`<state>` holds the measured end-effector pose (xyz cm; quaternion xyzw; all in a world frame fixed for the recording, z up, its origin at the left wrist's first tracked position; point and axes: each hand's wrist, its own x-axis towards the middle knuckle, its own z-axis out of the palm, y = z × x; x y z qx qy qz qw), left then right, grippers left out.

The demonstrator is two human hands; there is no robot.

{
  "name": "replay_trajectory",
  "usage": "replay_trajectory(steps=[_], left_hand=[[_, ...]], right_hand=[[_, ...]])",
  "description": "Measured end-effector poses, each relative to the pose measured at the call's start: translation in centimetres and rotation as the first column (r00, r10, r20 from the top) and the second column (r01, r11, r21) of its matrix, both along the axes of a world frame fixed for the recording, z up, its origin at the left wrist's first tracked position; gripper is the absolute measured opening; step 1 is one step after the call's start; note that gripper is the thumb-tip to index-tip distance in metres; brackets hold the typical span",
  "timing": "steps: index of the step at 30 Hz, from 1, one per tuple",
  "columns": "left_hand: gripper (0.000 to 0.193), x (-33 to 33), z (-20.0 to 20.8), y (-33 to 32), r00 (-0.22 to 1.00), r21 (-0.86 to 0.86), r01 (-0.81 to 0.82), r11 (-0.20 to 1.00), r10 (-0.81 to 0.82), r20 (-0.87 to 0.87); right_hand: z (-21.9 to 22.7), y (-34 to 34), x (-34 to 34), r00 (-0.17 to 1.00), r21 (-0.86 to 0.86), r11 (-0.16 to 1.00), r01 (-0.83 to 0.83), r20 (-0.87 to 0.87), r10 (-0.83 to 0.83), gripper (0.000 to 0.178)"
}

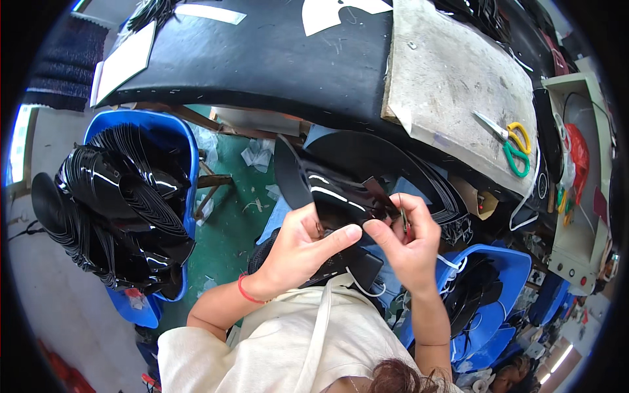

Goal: The recorder is assembling and stacking black shoe upper components at a manufacturing workstation.

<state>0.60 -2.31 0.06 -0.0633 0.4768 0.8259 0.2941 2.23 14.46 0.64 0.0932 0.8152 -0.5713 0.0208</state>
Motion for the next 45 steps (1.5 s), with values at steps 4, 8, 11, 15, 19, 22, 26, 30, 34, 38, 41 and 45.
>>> replay_trajectory(steps=[4,8,11,15,19,22,26,30,34,38,41,45], left_hand=[[0.024,-0.6,-0.9,-0.5,0.989,-0.179,0.048,0.983,-0.072,-0.128],[0.014,-0.3,-2.0,-0.1,0.978,-0.141,0.068,0.988,-0.093,-0.184],[0.005,-0.1,-2.9,-0.1,0.955,-0.199,0.156,0.968,-0.199,-0.220],[0.013,-0.6,-1.6,0.8,0.977,-0.071,0.126,0.990,-0.136,-0.163],[0.023,-0.6,-1.8,0.4,0.972,-0.040,0.152,0.988,-0.156,-0.176],[0.023,-0.5,-1.9,0.4,0.972,-0.040,0.147,0.988,-0.152,-0.179],[0.022,-0.5,-1.6,0.5,0.974,-0.040,0.157,0.987,-0.162,-0.159],[0.017,0.1,-2.4,0.4,0.963,-0.150,0.167,0.974,-0.194,-0.185],[0.023,0.1,-1.4,0.7,0.967,-0.180,0.131,0.975,-0.166,-0.194],[0.022,0.3,-1.4,-0.1,0.964,-0.188,0.156,0.970,-0.191,-0.185],[0.024,0.3,-1.4,0.3,0.975,-0.168,0.117,0.979,-0.145,-0.170],[0.025,0.3,-2.5,-0.4,0.973,-0.196,0.079,0.977,-0.118,-0.200]], right_hand=[[1.1,3.3,-0.7,0.993,-0.043,0.999,0.022,0.113,-0.017,0.012],[2.2,4.4,-1.6,0.976,0.043,0.981,-0.187,0.118,0.181,0.014],[2.3,3.7,-2.1,0.963,0.059,0.971,-0.233,0.155,0.221,0.017],[2.1,3.2,-2.5,0.951,0.090,0.952,-0.294,0.126,0.282,0.021],[1.6,3.1,-2.7,0.942,0.119,0.939,-0.323,0.132,0.308,0.023],[1.3,2.8,-2.6,0.938,0.104,0.937,-0.334,0.138,0.319,0.022],[1.5,2.2,-2.5,0.945,0.129,0.939,-0.318,0.119,0.304,0.023],[2.0,1.6,-2.3,0.954,0.254,0.919,-0.301,0.079,0.291,0.026],[2.4,2.0,-2.5,0.931,0.508,0.782,-0.361,0.155,0.329,0.041],[1.8,3.3,-2.9,0.910,0.664,0.624,-0.412,0.336,0.243,0.048],[0.8,4.1,-2.1,0.958,0.341,0.895,-0.286,0.106,0.266,0.044],[2.6,4.5,-0.5,0.957,-0.177,0.983,-0.044,0.274,0.092,0.029]])
